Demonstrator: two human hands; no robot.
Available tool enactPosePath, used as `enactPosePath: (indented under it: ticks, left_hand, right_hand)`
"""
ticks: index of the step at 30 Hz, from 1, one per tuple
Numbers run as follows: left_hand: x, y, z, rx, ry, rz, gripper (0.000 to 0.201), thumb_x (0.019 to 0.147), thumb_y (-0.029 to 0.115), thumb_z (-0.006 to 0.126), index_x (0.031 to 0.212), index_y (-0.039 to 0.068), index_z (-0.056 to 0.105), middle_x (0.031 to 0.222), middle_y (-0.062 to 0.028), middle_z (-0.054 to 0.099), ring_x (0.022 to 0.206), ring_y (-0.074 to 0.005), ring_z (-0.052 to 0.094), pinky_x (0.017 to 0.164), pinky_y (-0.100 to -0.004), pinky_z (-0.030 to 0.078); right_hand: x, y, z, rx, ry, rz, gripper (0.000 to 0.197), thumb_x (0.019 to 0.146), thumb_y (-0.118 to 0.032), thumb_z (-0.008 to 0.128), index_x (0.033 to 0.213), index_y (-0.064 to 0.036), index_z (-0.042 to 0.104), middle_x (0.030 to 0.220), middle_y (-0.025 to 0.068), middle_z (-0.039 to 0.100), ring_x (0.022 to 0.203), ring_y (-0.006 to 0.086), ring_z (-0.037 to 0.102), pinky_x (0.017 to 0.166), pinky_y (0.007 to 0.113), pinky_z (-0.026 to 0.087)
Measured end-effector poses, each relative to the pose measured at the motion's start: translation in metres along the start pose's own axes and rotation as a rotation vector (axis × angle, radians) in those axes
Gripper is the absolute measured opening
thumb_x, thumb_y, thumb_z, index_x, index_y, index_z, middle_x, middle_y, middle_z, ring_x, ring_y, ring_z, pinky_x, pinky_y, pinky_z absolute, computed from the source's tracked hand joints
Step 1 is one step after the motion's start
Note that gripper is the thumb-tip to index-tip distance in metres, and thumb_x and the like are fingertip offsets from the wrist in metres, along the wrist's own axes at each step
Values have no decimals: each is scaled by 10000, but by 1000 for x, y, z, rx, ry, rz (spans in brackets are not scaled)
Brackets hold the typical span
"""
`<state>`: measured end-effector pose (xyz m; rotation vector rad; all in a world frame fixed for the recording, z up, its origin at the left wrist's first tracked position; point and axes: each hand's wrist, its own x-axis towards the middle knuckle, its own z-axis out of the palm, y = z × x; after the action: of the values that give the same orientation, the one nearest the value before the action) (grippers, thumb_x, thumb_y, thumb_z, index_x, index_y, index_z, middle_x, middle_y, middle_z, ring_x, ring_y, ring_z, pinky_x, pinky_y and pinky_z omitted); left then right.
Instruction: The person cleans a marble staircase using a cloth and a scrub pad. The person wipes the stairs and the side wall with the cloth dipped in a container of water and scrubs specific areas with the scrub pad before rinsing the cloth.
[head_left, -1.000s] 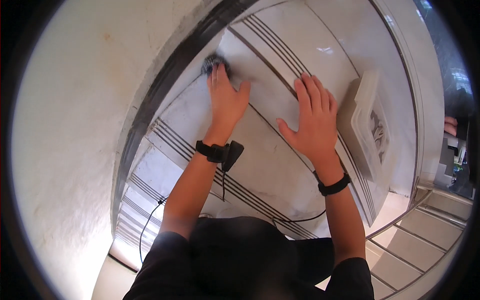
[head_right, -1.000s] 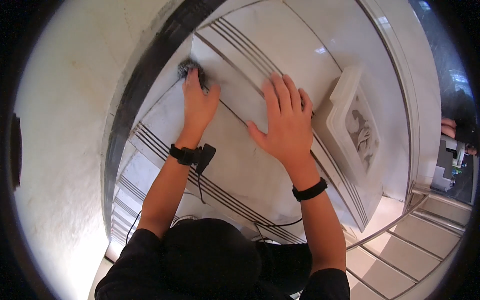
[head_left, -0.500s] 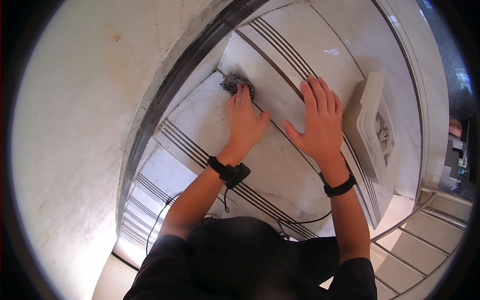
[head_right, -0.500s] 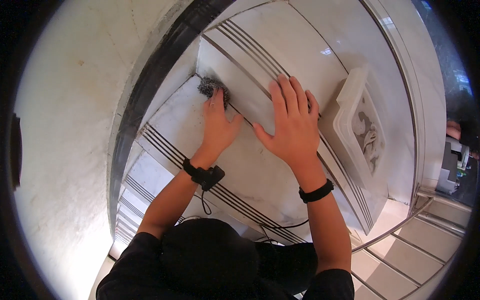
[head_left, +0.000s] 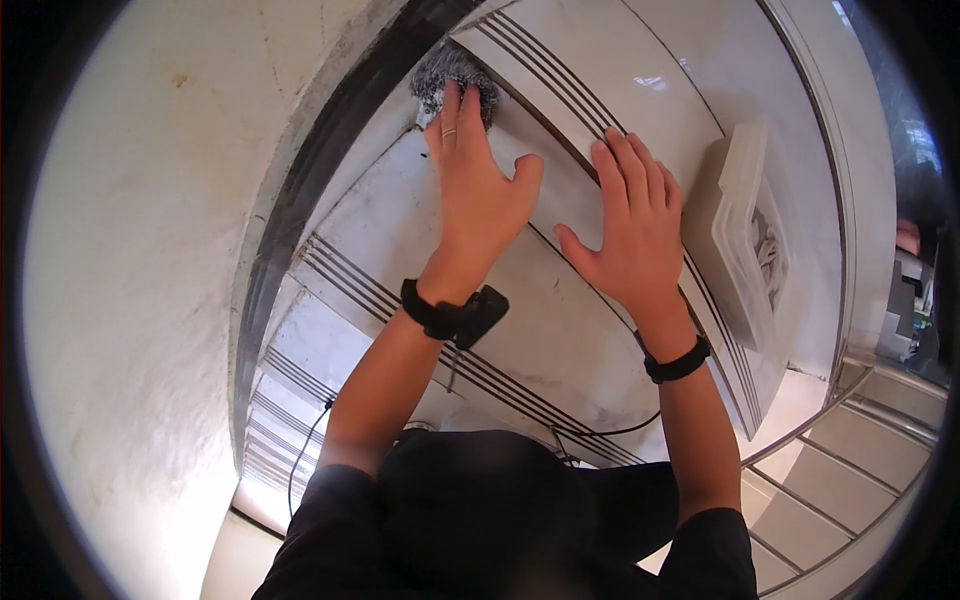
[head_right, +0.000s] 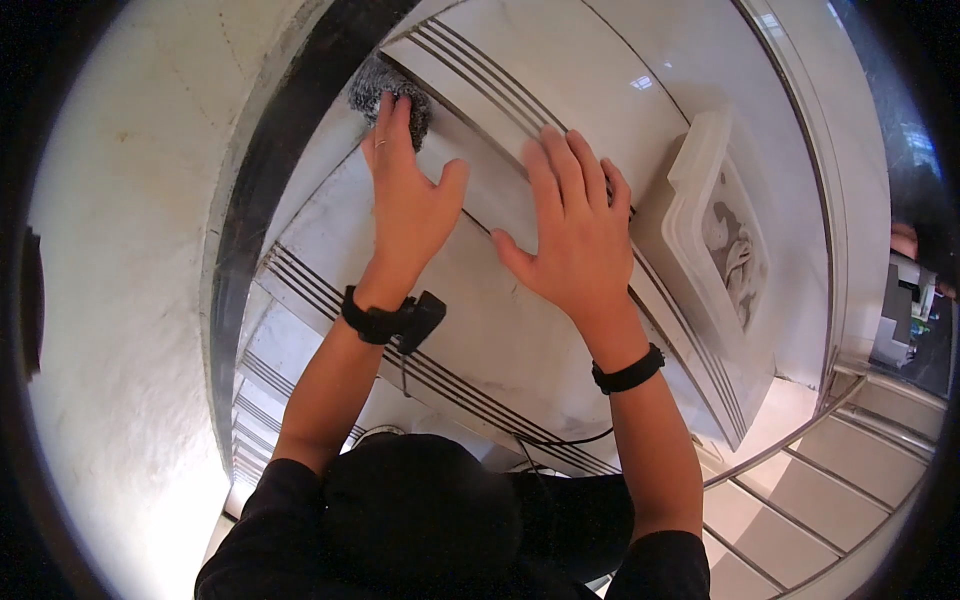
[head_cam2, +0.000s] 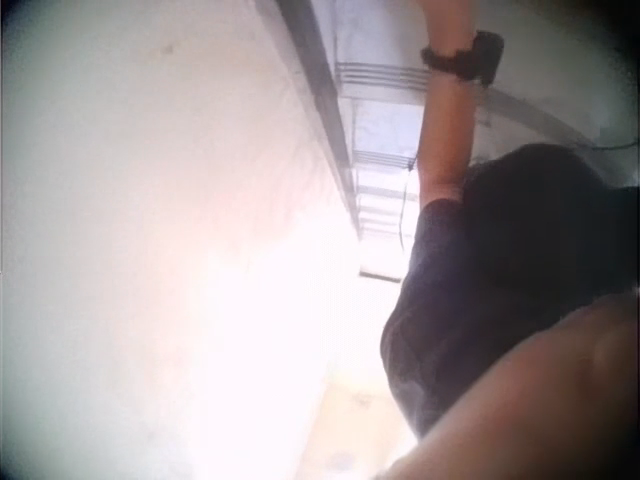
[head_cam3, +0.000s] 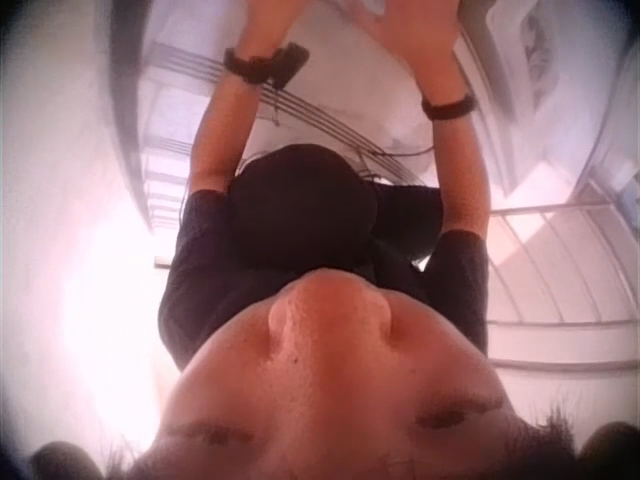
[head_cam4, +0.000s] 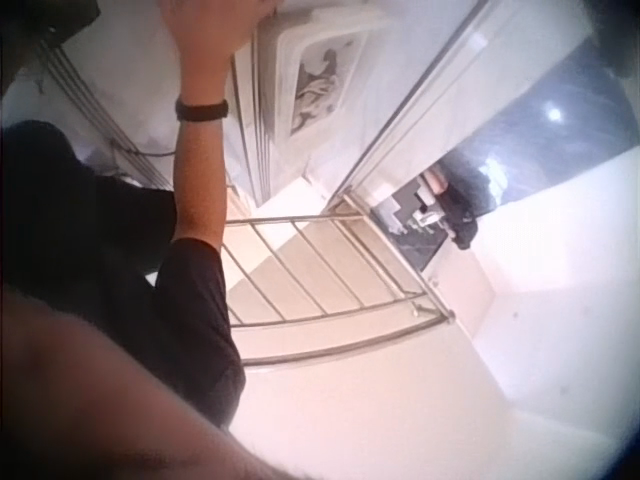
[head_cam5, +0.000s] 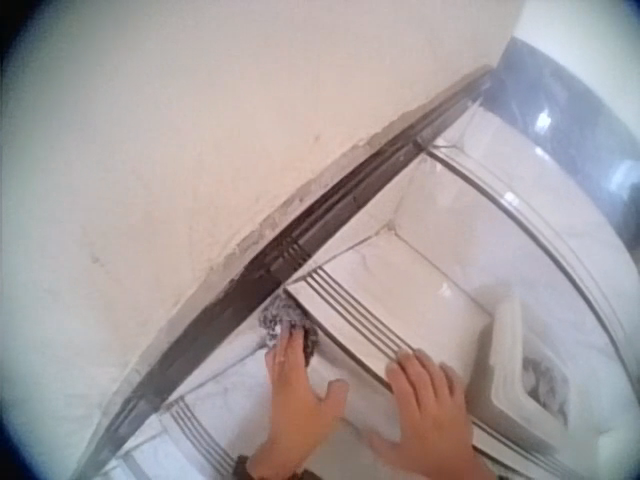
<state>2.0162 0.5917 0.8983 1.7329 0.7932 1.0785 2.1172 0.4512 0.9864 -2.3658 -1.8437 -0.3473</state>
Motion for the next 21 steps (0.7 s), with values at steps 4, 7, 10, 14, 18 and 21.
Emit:
enactPosePath:
  ticks: [4, 7, 10, 14, 18, 21]
  left_hand:
    - [-12, -61, 5, 178, 69, 9, 764, 794, 117, 692, 1454, -124, 391, 1561, -361, 351, 1367, -494, 375, 1175, -543, 314]
    - [-22, -82, 3, 217, 28, -94, 766, 798, 128, 701, 1452, -123, 391, 1556, -356, 363, 1354, -500, 389, 1171, -540, 321]
    - [-15, -70, 2, 205, -11, -154, 775, 834, 140, 706, 1488, -102, 367, 1559, -315, 383, 1383, -481, 380, 1182, -511, 318]
    - [-6, -51, 2, 151, 30, -22, 783, 823, 154, 714, 1474, -114, 372, 1534, -346, 396, 1352, -501, 399, 1159, -532, 338]
    - [-18, -87, -2, 201, -26, -246, 766, 818, 148, 711, 1458, -122, 387, 1536, -369, 379, 1350, -537, 387, 1155, -557, 337]
    - [-15, -47, -2, 28, -179, -455, 803, 823, 156, 714, 1486, -122, 355, 1561, -368, 347, 1387, -529, 366, 1170, -562, 317]
  right_hand:
    - [6, -3, -4, -16, 0, 3, 821, 747, -372, 790, 1449, -61, 501, 1510, 126, 497, 1394, 346, 466, 1103, 551, 370]
    - [9, -5, -4, 13, -14, -11, 853, 746, -331, 799, 1474, -32, 470, 1549, 162, 471, 1416, 381, 445, 1129, 539, 343]
    - [5, -2, -2, -24, 20, -11, 832, 746, -384, 793, 1451, -59, 495, 1509, 122, 496, 1387, 342, 471, 1105, 554, 366]
    - [3, 0, 0, -8, 29, -16, 832, 746, -385, 794, 1451, -59, 495, 1506, 123, 498, 1386, 342, 469, 1107, 552, 365]
    - [10, -8, -5, -3, 11, -9, 824, 738, -378, 800, 1439, -60, 508, 1505, 122, 499, 1389, 337, 465, 1107, 550, 368]
    - [1, 2, 0, -7, 9, 17, 828, 730, -378, 806, 1435, -62, 511, 1507, 120, 498, 1389, 333, 465, 1108, 552, 368]
